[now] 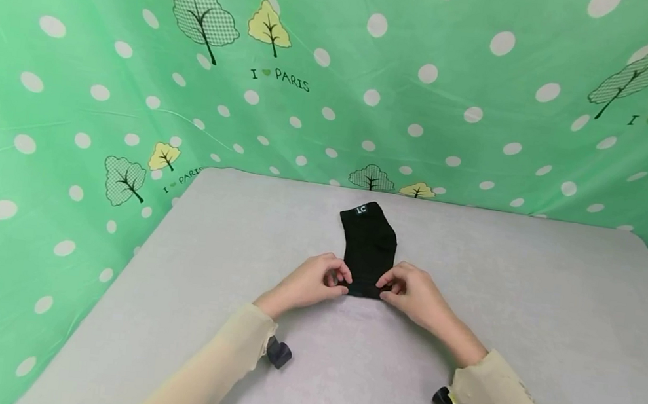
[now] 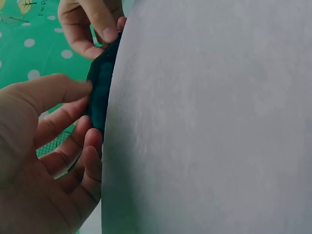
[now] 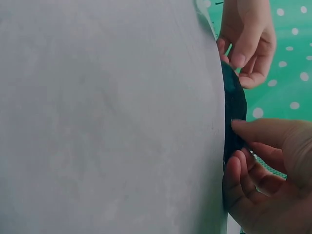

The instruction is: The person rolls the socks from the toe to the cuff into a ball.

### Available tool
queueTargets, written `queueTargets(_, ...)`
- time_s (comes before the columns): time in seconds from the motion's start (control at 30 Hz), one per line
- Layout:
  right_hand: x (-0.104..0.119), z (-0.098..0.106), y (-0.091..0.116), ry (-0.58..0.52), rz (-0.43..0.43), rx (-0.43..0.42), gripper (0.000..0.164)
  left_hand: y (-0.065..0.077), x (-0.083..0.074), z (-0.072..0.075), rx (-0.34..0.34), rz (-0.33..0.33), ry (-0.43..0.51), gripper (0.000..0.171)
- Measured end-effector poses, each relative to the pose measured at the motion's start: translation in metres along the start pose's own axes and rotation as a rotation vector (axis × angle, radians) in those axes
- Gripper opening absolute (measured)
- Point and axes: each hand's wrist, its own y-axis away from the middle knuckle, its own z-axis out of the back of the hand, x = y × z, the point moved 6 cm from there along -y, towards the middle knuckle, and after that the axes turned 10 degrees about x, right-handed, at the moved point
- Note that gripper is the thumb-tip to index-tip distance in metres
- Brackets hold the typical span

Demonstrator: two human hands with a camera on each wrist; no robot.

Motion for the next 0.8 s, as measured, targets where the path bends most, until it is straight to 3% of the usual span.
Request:
queueTargets(0.27, 0.0021, -0.0010, -0.0013, 0.049, 0.036, 0.030, 0.025, 0.0004, 0.0039, -0.0016, 0.037, 0.001, -0.029, 0.028)
queueTargets(0.6, 0.0035, 0.0012, -0.0038, 0.113, 0.027, -0.033, 0.016, -0.0014, 0.0027, 0.0029, -0.028, 0.071, -0.193, 0.020)
queueTargets(0.8, 0.0076, 0.0046, 0.0024, 0.076, 0.064, -0.095, 0.013, -0.0003, 0.0020, 0.0055, -0.062, 0.093, -0.159, 0.014)
